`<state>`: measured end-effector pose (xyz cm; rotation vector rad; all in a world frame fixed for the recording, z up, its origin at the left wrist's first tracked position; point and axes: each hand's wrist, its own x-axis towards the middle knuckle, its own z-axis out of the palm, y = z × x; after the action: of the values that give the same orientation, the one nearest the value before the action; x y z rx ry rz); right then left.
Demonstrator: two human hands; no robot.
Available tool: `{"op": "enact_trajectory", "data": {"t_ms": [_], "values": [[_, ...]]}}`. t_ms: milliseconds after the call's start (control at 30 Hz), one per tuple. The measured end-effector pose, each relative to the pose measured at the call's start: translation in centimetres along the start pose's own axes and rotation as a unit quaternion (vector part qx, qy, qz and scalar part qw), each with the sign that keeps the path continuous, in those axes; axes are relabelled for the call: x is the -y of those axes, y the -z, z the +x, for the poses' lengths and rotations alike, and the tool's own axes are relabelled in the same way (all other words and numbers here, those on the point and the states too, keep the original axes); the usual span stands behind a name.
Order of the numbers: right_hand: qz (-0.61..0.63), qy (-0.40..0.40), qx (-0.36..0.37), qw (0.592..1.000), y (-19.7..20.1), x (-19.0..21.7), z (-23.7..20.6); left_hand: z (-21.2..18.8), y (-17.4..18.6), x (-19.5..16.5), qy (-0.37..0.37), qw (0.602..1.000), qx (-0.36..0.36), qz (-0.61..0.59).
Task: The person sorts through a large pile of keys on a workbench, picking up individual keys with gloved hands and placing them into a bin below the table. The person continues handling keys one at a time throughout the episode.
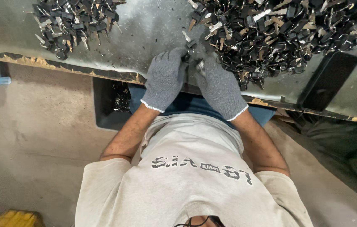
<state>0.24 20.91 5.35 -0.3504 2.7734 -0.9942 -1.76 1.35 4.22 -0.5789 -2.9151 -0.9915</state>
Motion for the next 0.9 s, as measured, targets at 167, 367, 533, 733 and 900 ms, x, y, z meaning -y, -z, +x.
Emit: {"op": "enact_trajectory", "data": {"t_ms": [167,367,533,733,900], "values": [[-0.129,-0.043,0.030,0.990,-0.8,1.7,1.0,-0.4,-0.6,0.4,-0.025,0.999,0.005,0.027],[-0.146,-0.005,0.036,0.989,-0.2,1.0,2.0,-0.2,-0.3,0.9,-0.040,0.999,0.027,0.009],[-0.097,-0.008,-0.026,0.995,-0.6,1.1,1.1,-0.1,-0.4,0.9,-0.055,0.998,-0.009,0.003],[-0.181,-0.032,0.021,0.983,-1.5,1.8,1.0,-0.2,-0.2,0.8,-0.063,0.998,0.006,0.026],[-0.149,0.022,-0.010,0.989,-0.6,0.9,1.0,-0.5,0.1,0.4,-0.056,0.994,-0.040,0.082]]}}
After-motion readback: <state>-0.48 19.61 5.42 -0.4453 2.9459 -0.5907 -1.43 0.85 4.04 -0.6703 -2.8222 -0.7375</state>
